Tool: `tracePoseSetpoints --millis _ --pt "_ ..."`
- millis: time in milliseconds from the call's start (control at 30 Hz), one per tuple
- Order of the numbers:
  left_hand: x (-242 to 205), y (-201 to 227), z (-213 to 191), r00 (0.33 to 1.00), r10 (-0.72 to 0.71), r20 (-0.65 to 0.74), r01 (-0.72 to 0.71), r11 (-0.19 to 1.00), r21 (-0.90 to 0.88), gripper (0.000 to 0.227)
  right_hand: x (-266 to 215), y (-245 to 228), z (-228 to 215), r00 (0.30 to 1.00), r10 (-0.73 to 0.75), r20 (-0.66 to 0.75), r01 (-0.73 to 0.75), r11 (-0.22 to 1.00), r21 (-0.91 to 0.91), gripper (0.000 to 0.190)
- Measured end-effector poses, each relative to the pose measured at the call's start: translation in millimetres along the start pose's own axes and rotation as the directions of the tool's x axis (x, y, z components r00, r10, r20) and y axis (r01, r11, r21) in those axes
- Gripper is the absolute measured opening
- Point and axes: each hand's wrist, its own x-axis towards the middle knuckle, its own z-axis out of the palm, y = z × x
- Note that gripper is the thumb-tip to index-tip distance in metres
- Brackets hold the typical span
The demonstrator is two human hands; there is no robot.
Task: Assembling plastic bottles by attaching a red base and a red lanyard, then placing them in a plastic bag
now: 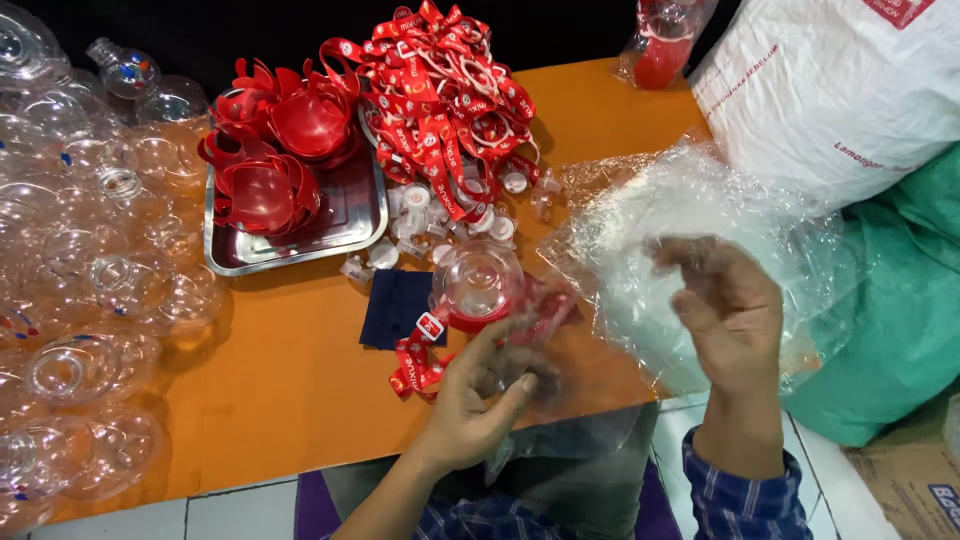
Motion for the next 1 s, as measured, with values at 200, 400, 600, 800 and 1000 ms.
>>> tracePoseSetpoints --millis 200,400,600,800,1000 --pt "-13 29 -11 0.981 0.158 -0.111 -0.128 0.963 0.238 0.079 -10 -11 44 0.992 0.077 0.103 -0.088 0.991 0.104 0.013" --pt "-9 33 -25 0.896 0.336 -0.29 -0.279 0.935 0.22 0.017 -23 2 69 0.958 0.205 0.201 -0.246 0.948 0.204 0.009" --pt "-23 27 -46 0.889 0.273 -0.366 -0.266 0.961 0.07 0.014 -31 4 82 0.959 0.251 0.128 -0.269 0.953 0.143 0.014" --pt "-33 59 -85 0.908 0.252 -0.336 -0.151 0.942 0.298 0.016 -20 -7 120 0.974 0.156 0.165 -0.181 0.971 0.153 0.013" --pt "-36 106 -152 0.939 0.29 -0.185 -0.086 0.718 0.691 0.006 8 -21 165 0.947 0.038 0.32 -0.012 0.997 -0.082 0.017"
